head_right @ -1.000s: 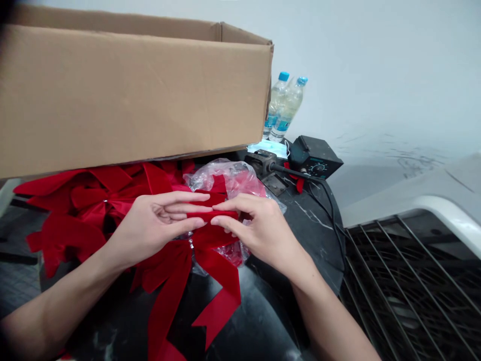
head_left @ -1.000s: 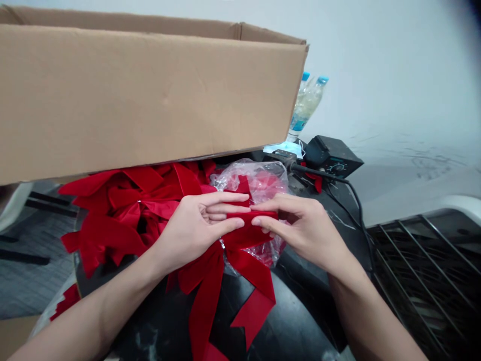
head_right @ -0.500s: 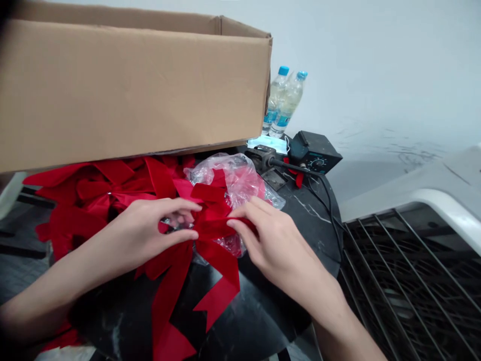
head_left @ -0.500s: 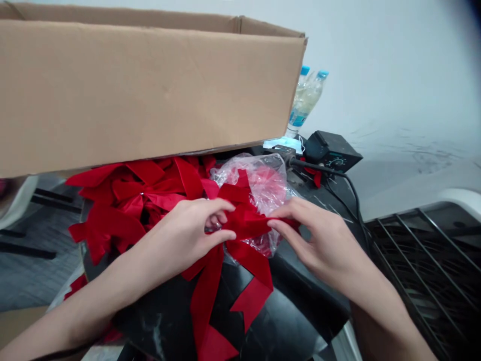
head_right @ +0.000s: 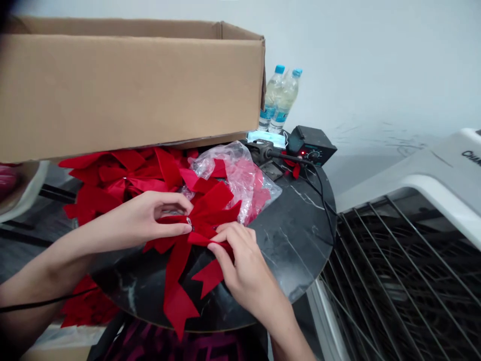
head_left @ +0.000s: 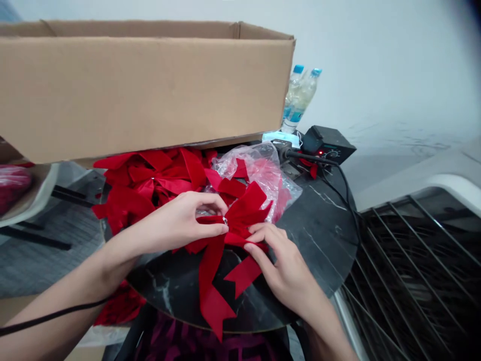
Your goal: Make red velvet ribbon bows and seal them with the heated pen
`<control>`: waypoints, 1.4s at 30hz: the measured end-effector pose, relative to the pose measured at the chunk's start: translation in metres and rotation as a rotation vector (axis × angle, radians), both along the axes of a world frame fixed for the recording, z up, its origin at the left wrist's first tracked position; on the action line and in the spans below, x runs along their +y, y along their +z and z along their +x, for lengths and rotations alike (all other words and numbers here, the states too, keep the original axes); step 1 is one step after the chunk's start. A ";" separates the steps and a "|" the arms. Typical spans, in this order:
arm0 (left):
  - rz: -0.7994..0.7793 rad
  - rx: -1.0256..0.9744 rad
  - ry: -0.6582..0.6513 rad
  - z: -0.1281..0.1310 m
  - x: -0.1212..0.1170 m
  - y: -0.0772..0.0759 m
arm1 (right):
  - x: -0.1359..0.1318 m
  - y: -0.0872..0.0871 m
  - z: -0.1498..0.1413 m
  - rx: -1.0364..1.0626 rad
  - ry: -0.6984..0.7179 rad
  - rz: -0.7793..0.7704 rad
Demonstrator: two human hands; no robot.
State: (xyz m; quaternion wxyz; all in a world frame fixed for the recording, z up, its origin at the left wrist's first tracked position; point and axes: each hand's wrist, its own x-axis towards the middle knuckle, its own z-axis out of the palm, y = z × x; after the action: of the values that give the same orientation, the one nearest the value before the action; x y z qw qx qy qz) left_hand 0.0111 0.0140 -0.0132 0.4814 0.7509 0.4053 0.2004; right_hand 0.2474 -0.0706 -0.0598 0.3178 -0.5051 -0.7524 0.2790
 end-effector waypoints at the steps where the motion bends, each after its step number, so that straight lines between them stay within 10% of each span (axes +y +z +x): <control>1: -0.069 -0.046 -0.032 0.000 -0.002 0.004 | 0.000 0.007 0.004 0.012 0.003 0.002; 7: -0.429 -0.159 -0.140 0.012 -0.002 0.010 | 0.014 0.045 0.041 -0.042 0.009 0.055; 14: -0.491 -0.471 0.128 0.033 0.003 -0.014 | 0.006 0.029 0.047 0.231 -0.523 0.227; 25: -0.311 -0.457 0.105 0.040 0.001 -0.030 | 0.025 0.011 -0.023 0.639 -0.386 -0.262; 34: -0.046 -0.447 0.159 0.040 -0.006 -0.031 | 0.019 0.010 -0.025 0.632 -0.412 -0.227; 42: -0.314 -0.643 0.444 0.044 -0.013 -0.035 | 0.019 0.003 -0.030 0.706 -0.467 -0.161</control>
State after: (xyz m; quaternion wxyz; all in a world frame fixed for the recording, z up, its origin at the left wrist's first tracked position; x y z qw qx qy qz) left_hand 0.0554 0.0013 -0.0486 0.6369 0.4622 0.4120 0.4593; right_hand 0.2172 -0.0520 -0.0565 0.5698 -0.5586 -0.4389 0.4131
